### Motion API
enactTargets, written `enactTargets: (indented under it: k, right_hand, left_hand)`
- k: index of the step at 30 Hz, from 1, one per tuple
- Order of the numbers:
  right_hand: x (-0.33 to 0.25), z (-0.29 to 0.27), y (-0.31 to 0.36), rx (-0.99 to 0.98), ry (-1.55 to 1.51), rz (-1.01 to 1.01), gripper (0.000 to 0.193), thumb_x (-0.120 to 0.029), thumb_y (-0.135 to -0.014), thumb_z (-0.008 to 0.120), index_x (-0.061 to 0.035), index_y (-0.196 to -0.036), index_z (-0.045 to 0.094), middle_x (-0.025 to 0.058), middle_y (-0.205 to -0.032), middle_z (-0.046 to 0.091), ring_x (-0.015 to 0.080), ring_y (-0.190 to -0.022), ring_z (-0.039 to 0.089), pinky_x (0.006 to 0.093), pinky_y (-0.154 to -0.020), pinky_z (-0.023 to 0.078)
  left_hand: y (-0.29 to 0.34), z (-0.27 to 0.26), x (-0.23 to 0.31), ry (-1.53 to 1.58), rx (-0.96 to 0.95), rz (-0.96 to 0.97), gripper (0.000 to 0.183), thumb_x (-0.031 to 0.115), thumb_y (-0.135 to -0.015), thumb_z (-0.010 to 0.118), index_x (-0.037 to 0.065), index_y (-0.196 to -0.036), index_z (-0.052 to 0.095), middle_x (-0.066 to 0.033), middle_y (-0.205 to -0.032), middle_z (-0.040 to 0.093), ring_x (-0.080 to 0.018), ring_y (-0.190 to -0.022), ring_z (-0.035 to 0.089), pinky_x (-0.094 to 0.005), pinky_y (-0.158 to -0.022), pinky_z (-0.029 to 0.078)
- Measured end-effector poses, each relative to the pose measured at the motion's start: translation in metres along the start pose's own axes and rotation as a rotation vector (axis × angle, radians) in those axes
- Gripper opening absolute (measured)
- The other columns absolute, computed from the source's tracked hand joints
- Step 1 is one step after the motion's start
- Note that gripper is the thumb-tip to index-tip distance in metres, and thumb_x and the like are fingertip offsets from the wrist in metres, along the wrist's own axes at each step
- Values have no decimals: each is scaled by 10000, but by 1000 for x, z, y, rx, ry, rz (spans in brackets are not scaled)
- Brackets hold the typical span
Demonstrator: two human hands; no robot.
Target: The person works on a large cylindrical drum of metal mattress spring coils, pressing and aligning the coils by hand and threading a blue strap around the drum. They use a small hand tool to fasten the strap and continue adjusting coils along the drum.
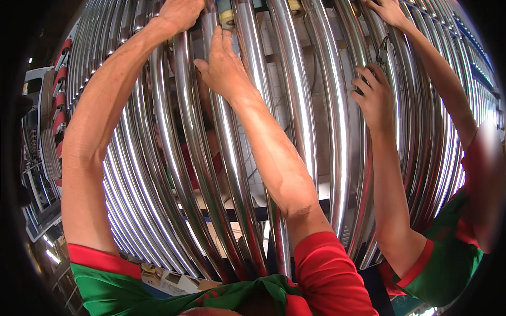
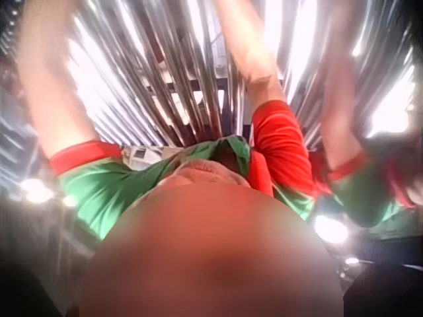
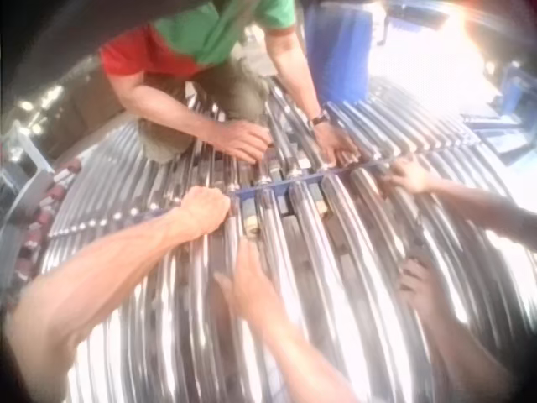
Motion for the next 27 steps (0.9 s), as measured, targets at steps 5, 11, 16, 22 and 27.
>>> enactTargets:
  k: [5, 11, 16, 22, 27]
  right_hand:
    - [0, -5, 5, -12, -13, 32, 827, -262, -1003, 675, 138, -1555, 207, 379, -1574, 318, 479, -1439, 418, 499, -1182, 402]
    - [-5, -10, 9, -2, -27, 25, 817, -217, -1005, 653, 102, -1584, 171, 439, -1593, 206, 521, -1407, 442, 541, -1174, 411]
    - [-3, -9, 7, -27, -9, 51, 818, -216, -1003, 661, 87, -1590, 179, 429, -1594, 224, 513, -1415, 435, 571, -1170, 403]
    - [-11, -8, 7, -22, 35, 8, 836, -185, -983, 692, 102, -1580, 181, 423, -1592, 235, 493, -1434, 421, 546, -1181, 408]
    - [-15, -11, 11, -24, -40, -3, 852, -151, -962, 718, 125, -1567, 184, 423, -1591, 233, 486, -1458, 387, 515, -1203, 392]
  left_hand:
    - [-8, -14, -11, 120, -42, 124, 178, 121, -849, 663, 47, -954, 786, -199, -986, 762, -354, -988, 742, -449, -848, 594]
    - [-31, -23, -25, 228, 44, 250, 194, 168, -870, 681, 36, -981, 770, -210, -1001, 754, -374, -994, 729, -459, -851, 579]
    - [-41, -21, -32, 270, 37, 307, 223, 208, -887, 697, 27, -1003, 757, -219, -1014, 747, -390, -999, 719, -467, -853, 567]
    - [-49, -26, -40, 301, -37, 385, 269, 255, -907, 715, 16, -1029, 741, -229, -1030, 739, -409, -1005, 706, -476, -856, 553]
    - [-36, -42, -47, 555, 507, 400, 249, 230, -942, 689, 7, -1046, 725, -263, -1028, 717, -438, -973, 689, -492, -848, 539]
Point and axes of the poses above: each hand's wrist, its own y-axis away from the middle knuckle, its own z-axis out of the palm, x = y × z, the point moved 8 cm from there along -y, towards the middle knuckle
